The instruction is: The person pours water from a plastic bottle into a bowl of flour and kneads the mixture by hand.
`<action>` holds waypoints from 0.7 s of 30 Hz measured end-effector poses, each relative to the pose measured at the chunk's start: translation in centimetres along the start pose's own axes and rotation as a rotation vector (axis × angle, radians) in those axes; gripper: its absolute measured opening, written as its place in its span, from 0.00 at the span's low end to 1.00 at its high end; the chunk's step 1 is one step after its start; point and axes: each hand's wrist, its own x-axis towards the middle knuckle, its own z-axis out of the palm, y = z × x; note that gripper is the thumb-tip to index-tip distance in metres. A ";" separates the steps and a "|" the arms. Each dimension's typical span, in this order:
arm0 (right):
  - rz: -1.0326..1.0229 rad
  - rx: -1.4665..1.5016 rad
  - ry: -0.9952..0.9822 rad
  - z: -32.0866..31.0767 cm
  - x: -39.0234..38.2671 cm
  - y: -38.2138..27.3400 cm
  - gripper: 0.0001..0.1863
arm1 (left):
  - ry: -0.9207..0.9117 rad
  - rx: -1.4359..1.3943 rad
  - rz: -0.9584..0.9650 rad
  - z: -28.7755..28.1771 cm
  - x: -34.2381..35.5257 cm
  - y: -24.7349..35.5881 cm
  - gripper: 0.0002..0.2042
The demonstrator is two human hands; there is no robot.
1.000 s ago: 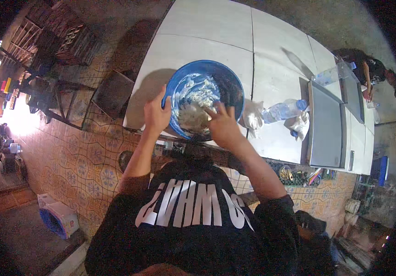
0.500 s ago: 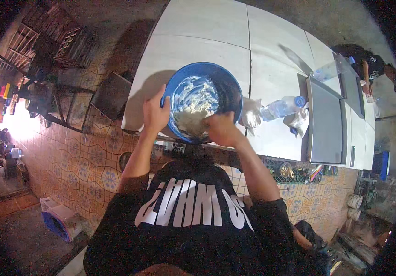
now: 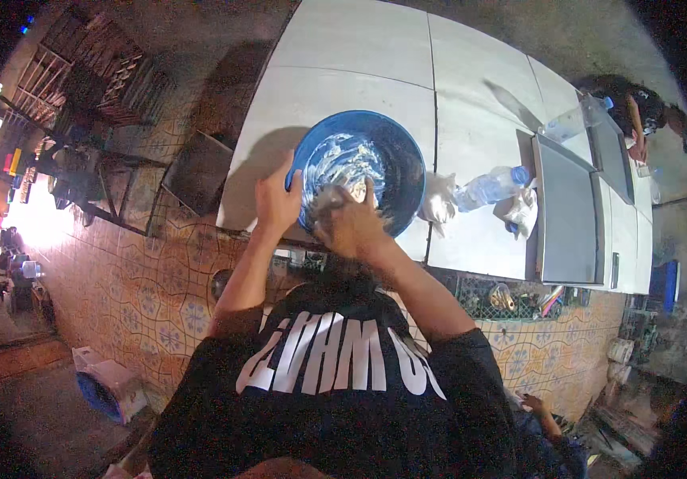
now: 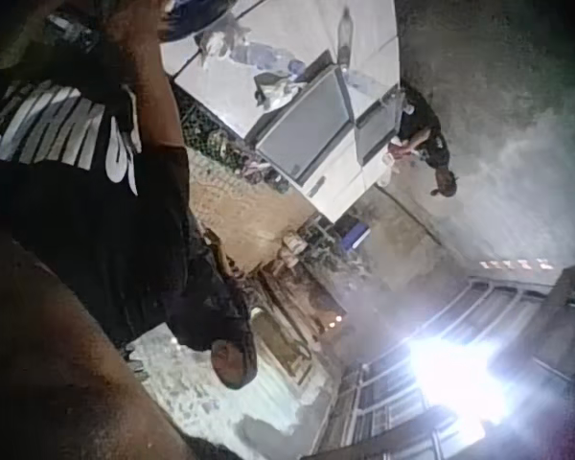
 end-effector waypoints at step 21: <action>-0.041 -0.060 -0.150 -4.1 -3.6 1.3 0.19 | 0.012 -0.010 -0.072 0.1 0.0 -0.6 0.22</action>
